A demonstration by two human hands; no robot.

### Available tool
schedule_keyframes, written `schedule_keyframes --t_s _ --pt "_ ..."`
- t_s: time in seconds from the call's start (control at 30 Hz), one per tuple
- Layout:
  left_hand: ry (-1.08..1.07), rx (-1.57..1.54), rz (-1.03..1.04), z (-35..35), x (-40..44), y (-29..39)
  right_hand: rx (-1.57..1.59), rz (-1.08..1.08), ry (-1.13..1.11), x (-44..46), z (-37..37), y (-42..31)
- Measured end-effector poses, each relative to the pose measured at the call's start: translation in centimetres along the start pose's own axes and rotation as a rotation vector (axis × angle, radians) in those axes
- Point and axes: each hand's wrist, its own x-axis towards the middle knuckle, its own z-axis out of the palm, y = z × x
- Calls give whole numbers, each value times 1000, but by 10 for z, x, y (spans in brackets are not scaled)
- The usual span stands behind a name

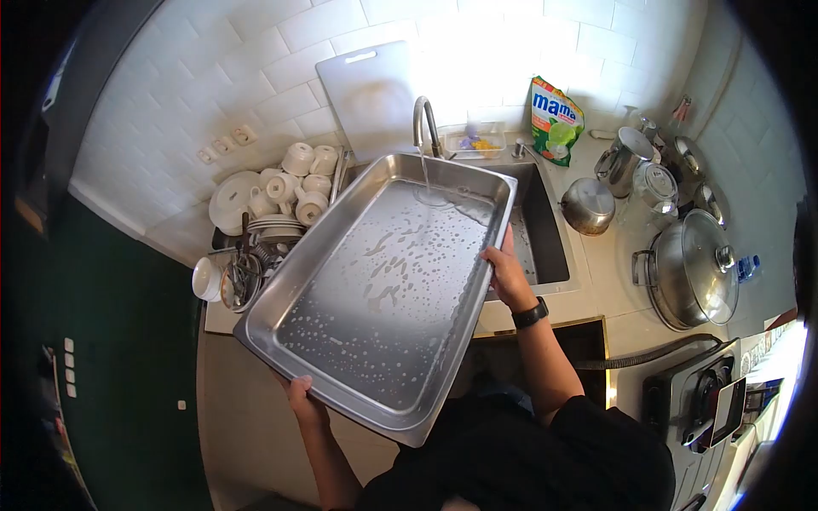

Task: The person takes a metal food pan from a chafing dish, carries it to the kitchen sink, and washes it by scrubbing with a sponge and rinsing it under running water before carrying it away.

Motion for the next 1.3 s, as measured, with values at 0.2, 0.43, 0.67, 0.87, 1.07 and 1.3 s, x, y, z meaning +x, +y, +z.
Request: schedule_keyframes --t_s 0.2,0.43,0.67,0.87,1.07,1.3 --pt "16 -71 -133 0 0 -8 -107 -144 16 -1 1 -22" --pt "-11 -1 -63 1 -1 -6 -60 -95 22 -2 -10 -10" --pt "-48 38 35 35 -21 32 24 -109 19 -3 -11 8" --pt "-36 -18 -59 22 -20 19 -22 -185 20 6 -13 15" --pt "-42 -43 -256 -2 2 -31 -141 -246 54 7 -10 0" --pt "5 -162 -202 54 -6 -36 -201 -357 102 3 -28 -23"
